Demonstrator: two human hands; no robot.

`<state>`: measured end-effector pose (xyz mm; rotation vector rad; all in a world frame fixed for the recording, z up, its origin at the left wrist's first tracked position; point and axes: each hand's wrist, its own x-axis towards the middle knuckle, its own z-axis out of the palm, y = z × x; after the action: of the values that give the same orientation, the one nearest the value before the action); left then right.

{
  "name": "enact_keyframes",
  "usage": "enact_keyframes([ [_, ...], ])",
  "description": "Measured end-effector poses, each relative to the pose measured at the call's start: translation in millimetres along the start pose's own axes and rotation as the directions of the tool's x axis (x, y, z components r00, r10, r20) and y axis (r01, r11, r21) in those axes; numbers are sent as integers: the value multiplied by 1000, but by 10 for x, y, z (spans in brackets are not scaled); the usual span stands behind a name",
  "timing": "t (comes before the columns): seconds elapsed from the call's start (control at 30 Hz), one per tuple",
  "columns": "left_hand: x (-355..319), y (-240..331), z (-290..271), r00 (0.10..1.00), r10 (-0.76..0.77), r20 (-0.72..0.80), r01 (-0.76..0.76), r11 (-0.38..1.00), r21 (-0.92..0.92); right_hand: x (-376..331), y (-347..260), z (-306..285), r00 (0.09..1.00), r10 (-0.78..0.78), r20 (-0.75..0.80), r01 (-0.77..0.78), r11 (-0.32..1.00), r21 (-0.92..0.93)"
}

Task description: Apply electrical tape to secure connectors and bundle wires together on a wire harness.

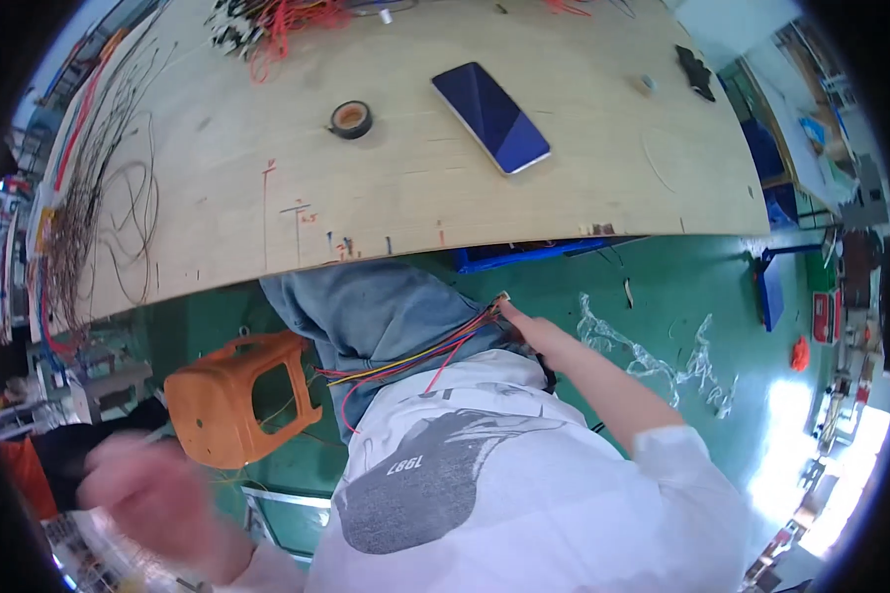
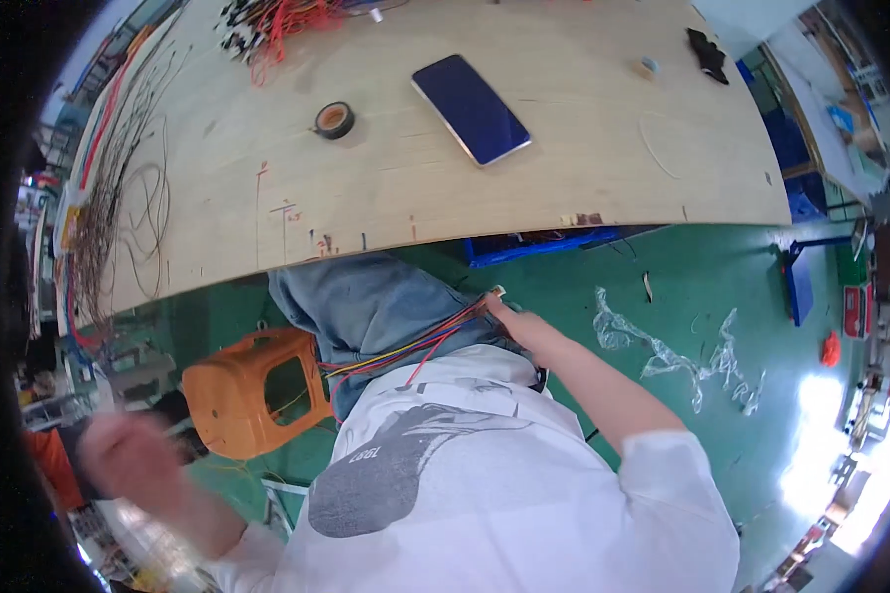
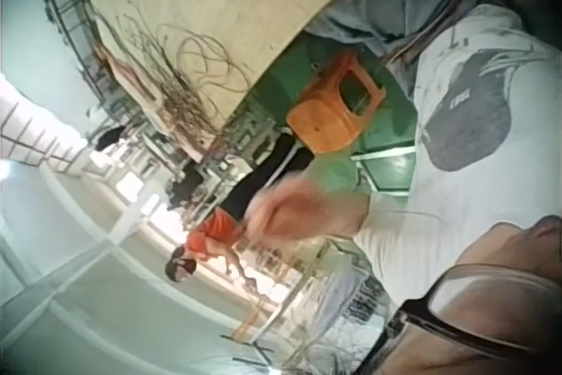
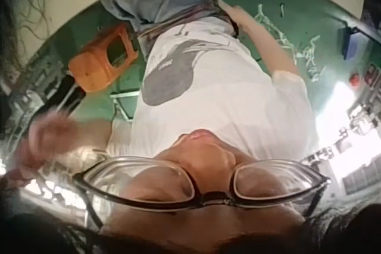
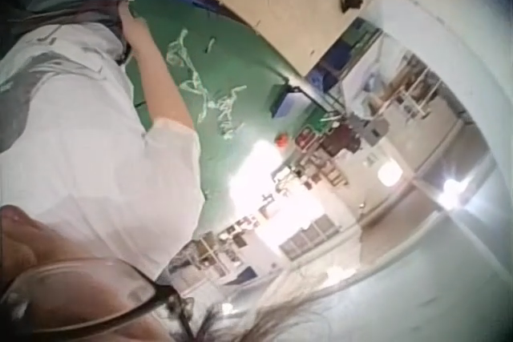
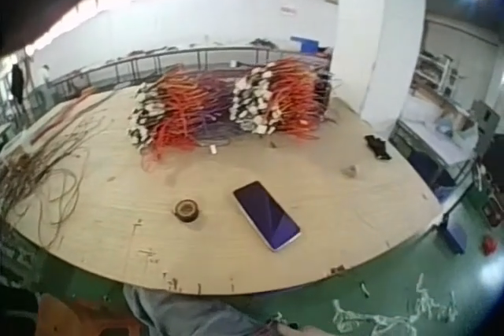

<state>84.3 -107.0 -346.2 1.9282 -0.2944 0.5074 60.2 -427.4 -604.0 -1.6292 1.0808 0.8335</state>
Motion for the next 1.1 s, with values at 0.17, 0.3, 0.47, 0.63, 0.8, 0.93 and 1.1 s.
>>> enact_keyframes([
  [0.17,-158,-519,1520,660,-161,734,332,939,-92,153,-245,413,981,-143,129,99,949,300],
  [0.3,-309,-519,1831,607,-371,702,622,772,-129,-208,-152,96,944,-273,187,45,668,743],
  [0.47,-443,-630,1793,520,-534,667,782,612,-119,-1112,-305,19,775,-610,166,443,712,545],
  [0.63,-365,-533,1478,427,-600,677,903,245,-352,-1372,-773,305,465,-853,238,854,503,135],
  [0.8,-409,-465,1042,537,-613,579,835,293,-465,-1547,-1160,564,294,-765,573,954,272,-125],
  [0.93,-439,-478,786,717,-545,435,694,491,-527,-1632,-1332,811,164,-682,713,986,131,-102],
  [1.1,-588,-657,523,853,-512,98,511,786,-346,-1780,-1912,768,163,-329,930,976,192,-104],
])
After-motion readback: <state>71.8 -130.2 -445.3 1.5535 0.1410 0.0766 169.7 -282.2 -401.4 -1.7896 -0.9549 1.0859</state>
